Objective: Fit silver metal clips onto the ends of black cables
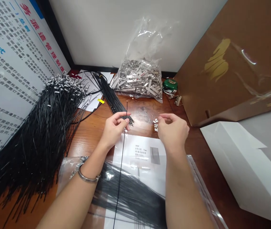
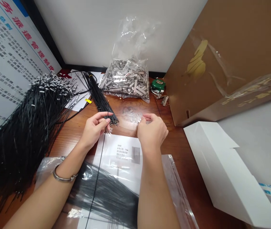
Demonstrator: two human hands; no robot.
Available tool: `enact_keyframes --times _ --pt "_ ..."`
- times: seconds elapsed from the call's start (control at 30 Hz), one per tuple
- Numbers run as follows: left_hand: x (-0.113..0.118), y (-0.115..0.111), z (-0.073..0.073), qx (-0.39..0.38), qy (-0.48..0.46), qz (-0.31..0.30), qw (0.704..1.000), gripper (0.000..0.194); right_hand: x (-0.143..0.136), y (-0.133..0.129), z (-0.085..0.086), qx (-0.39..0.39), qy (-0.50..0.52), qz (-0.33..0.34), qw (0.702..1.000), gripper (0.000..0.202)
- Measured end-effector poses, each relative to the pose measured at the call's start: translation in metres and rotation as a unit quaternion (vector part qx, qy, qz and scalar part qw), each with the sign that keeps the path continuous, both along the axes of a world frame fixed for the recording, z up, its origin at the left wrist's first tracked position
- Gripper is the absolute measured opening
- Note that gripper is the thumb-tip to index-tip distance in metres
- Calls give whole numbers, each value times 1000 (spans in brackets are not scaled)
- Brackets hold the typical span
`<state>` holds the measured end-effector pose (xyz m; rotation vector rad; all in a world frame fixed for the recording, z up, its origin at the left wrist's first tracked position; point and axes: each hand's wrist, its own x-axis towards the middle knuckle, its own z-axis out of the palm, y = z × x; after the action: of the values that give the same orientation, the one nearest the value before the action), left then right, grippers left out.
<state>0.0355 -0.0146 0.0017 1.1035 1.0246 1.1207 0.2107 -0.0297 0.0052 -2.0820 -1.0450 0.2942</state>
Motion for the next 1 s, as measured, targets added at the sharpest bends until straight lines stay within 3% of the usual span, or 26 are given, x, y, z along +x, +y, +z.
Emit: enact_keyframes --times 0.1,0.2,0.37,0.5,0.6,0.7,0.77,0.87,1.0 --pt "1 0 0 7 -14 14 1000 27 4 1 -4 -64 -10 17 998 14" --pt "2 0 1 18 -14 29 999 34 1 2 -5 -99 -26 29 994 15" --pt "0 -1 5 18 -7 7 1000 27 -1 3 -3 -154 -40 37 987 15" --pt "-1 -1 3 9 -7 -22 1000 25 -1 2 -4 -147 -47 46 987 15" --pt "0 -2 3 20 -4 -23 1000 24 -5 4 -7 -74 -49 55 995 14" --pt "1 -2 4 36 8 -12 999 33 -16 7 -8 66 83 114 988 16" --pt "1 -2 5 43 15 -7 999 36 -25 9 -7 125 240 177 946 19" --pt "1 -1 3 35 -5 -5 999 30 -36 8 -2 125 373 231 890 22" --pt "2 1 0 16 -36 -5 999 30 -41 5 5 105 429 243 864 22"
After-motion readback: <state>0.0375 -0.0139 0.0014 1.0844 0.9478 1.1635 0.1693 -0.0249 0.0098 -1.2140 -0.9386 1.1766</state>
